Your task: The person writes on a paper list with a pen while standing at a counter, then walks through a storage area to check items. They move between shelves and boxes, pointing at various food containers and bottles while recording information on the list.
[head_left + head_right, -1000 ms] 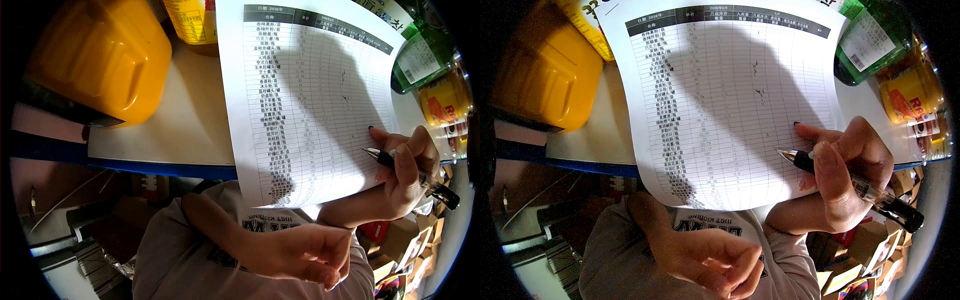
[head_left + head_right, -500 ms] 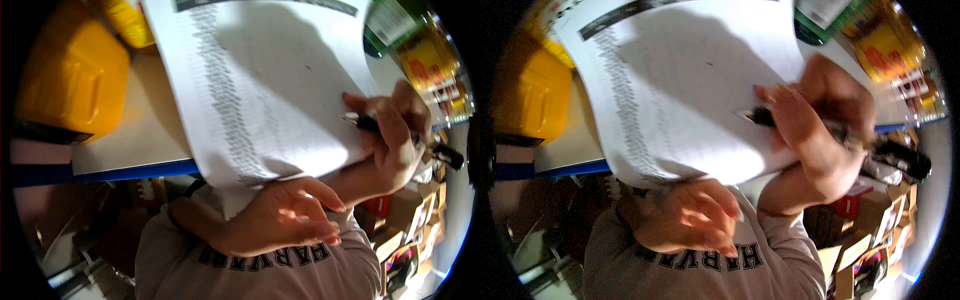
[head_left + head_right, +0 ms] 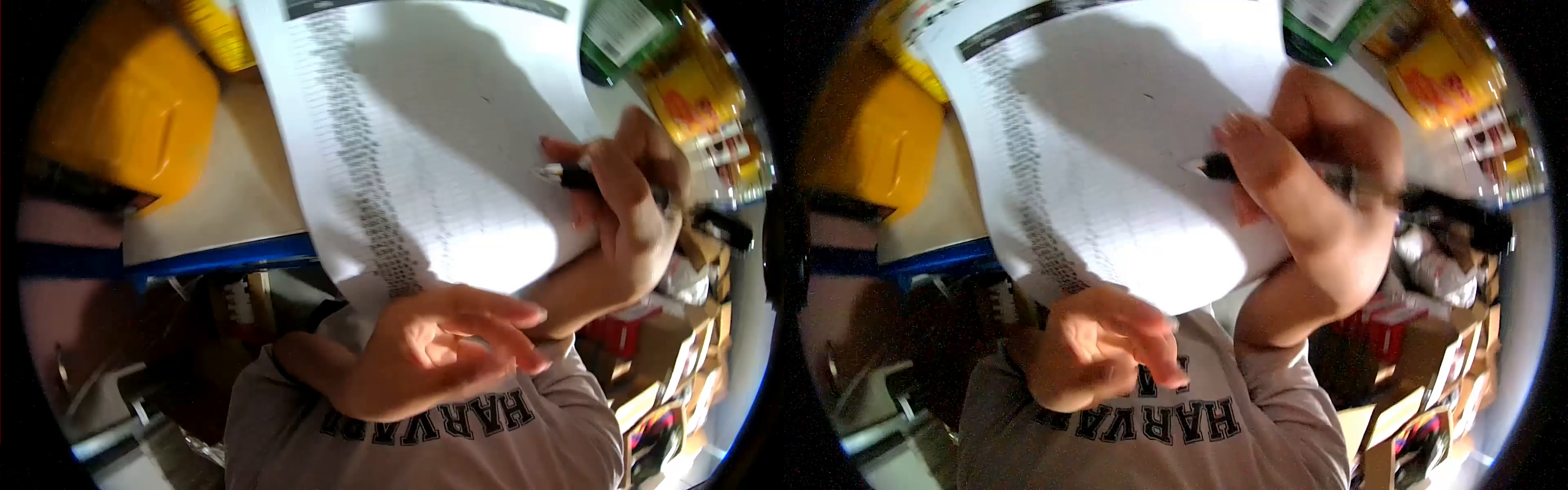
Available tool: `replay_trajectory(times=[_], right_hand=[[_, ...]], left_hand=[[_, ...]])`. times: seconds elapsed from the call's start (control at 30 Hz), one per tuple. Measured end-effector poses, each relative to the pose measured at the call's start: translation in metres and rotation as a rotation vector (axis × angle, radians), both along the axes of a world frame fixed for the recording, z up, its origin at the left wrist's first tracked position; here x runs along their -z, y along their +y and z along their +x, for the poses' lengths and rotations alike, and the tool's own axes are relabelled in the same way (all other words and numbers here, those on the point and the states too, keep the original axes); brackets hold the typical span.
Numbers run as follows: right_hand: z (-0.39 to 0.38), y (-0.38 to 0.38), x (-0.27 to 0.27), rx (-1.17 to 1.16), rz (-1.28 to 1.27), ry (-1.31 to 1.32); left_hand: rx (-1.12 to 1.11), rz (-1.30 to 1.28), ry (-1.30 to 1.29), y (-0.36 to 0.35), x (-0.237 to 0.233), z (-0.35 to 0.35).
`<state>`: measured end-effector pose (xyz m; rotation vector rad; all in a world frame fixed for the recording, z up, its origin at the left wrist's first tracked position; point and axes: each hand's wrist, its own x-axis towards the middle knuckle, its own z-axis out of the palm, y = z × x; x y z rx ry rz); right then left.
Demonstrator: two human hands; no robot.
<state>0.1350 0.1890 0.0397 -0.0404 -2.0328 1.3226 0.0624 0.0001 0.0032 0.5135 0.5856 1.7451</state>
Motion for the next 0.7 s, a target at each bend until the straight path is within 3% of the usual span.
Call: replay_trajectory(times=[0.1, 0.2, 0.3, 0.43, 0.5, 0.53, 0.6, 0.63, 0.67, 0.7], right_hand=[[-0.001, 0.005, 0.008, -0.146, 0.092, 0.019], [-0.004, 0.001, 0.015, -0.063, 0.100, 0.069], [-0.005, -0.002, 0.015, 0.018, 0.063, 0.065], [-0.008, -0.010, 0.018, -0.014, -0.030, 0.080], [-0.008, 0.009, 0.018, -0.089, 0.173, 0.034], [-0.002, 0.005, 0.022, -0.085, 0.068, 0.006], [-0.008, 0.021, 0.033, 0.116, 0.501, 0.081], [-0.010, 0.018, 0.029, -0.077, 0.192, 0.008], [-0.016, 0.033, 0.036, -0.129, 0.035, -0.075], [-0.013, 0.021, 0.034, -0.117, 0.082, -0.021]], left_hand=[[-0.233, 0.173, 0.084, -0.010, 0.008, 0.014], [-0.330, 0.230, 0.124, -0.012, 0.012, 0.038], [-0.707, 0.425, 0.435, -0.011, 0.021, 0.065], [-1.046, 0.614, 0.703, -0.011, 0.039, 0.102], [-1.241, 0.641, 0.784, 0.001, 0.039, 0.124], [-1.304, 0.630, 0.806, 0.002, 0.039, 0.138], [-1.400, 0.584, 0.822, 0.003, 0.040, 0.163], [-1.403, 0.539, 0.830, 0.001, 0.042, 0.173], [-1.406, 0.494, 0.838, -0.001, 0.042, 0.184], [-1.407, 0.449, 0.846, -0.005, 0.041, 0.193]])
